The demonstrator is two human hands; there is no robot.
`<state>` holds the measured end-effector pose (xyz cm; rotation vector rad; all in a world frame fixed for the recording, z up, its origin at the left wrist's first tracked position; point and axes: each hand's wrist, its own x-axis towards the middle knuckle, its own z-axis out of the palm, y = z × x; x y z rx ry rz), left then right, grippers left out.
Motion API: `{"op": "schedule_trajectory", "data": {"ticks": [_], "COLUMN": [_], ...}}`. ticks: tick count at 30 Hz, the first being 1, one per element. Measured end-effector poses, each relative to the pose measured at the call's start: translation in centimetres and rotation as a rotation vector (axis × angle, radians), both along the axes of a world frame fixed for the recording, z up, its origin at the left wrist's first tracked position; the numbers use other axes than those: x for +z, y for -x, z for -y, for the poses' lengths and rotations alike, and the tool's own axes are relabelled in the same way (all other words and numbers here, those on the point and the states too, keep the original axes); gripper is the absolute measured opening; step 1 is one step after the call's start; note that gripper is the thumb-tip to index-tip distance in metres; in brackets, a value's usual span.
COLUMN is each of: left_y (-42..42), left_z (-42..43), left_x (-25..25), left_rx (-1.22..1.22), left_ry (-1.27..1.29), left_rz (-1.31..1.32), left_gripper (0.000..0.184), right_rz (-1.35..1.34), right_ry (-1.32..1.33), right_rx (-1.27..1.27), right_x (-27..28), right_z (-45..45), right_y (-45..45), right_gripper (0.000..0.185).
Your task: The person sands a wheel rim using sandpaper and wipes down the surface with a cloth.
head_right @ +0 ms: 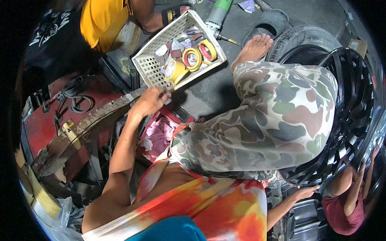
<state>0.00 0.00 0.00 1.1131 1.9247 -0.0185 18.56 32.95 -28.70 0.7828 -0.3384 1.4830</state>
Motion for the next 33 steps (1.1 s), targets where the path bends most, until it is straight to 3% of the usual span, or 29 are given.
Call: {"op": "schedule_trajectory", "data": {"ticks": [1,2,3,5,7,8,9,10,11,12,13,15,17,19,21,23,25,27,29,31,33], "left_y": [-0.8,-1.3,0.4,0.7,-1.6,-1.0,-1.7,-2.3,-2.9,-3.7,-4.6,-5.5,-5.8,-4.2,-1.6,-2.3,-2.1,-4.6,-8.4,-6.6,-5.0], "left_z": [1.3,2.7,3.3,7.4,8.8,11.0,14.2,15.0,15.7,17.1,18.8,21.0,23.3,24.8,24.2,22.3,17.2,10.0,4.6,5.4,6.3], "left_x": [-1.3,-2.7,0.2,-3.3,-2.1,-3.6,-6.2,-6.7,-7.0,-8.2,-9.6,-10.4,-9.5,-7.1,-2.6,1.5,8.2,15.0,22.8,26.9,31.6], "left_rx": [-0.022,-0.024,-0.050,-0.149,-0.150,-0.383,-0.358,-0.245,-0.126,-0.117,-0.141,-0.163,-0.075,0.229,0.723,1.024,0.694,0.629,0.715,0.536,0.568], "left_ry": [0.045,0.195,0.360,0.443,0.480,0.536,0.562,0.579,0.596,0.594,0.595,0.577,0.124,-0.130,0.140,-0.256,-0.344,-0.668,-0.825,-0.860,-1.182], "left_rz": [0.007,0.052,-0.076,0.069,-0.030,-0.004,-0.187,-0.230,-0.274,-0.284,-0.293,-0.312,-0.304,-0.256,0.088,0.343,0.124,0.107,0.167,-0.046,-0.040], "left_gripper": [0.033,0.033,0.031,0.030,0.031,0.029,0.026,0.028,0.030,0.030,0.033,0.037,0.041,0.035,0.026,0.019,0.020,0.024,0.025,0.024,0.025], "right_rz": [0.019,0.153,0.211,0.217,0.093,0.146,0.240,0.453,1.108,1.806,2.216,2.668,2.701,2.617,2.521,2.454,2.434,2.441,2.331,2.120,2.010], "right_ry": [-0.005,0.170,0.398,0.371,0.221,0.247,0.344,0.526,0.827,0.958,0.999,1.070,1.161,1.205,1.283,1.248,1.240,1.357,1.435,1.464,1.469], "right_rx": [0.003,-0.097,-0.182,-0.188,0.032,0.010,-0.073,-0.210,-0.449,-0.679,-0.845,-1.063,-0.974,-0.861,-0.753,-0.723,-0.719,-0.782,-0.810,-0.855,-0.804], "right_x": [0.2,5.2,6.3,4.8,-0.3,-0.6,0.9,3.3,7.9,13.0,18.2,24.2,24.2,23.2,22.0,23.4,23.9,26.1,24.8,24.2,23.4], "right_z": [-0.3,2.6,5.7,4.5,2.2,2.1,3.9,6.9,11.9,17.5,21.8,25.9,26.7,26.8,26.4,25.8,25.3,24.5,24.1,24.4,25.0], "right_y": [-1.1,-1.8,2.5,1.9,-0.2,-2.1,-6.9,-13.6,-22.6,-32.2,-41.1,-51.5,-53.3,-54.2,-55.7,-53.7,-52.3,-49.9,-52.1,-53.5,-55.5], "right_gripper": [0.106,0.100,0.094,0.090,0.084,0.077,0.071,0.065,0.060,0.055,0.051,0.046,0.045,0.050,0.057,0.060,0.063,0.063,0.062,0.057,0.053]}}
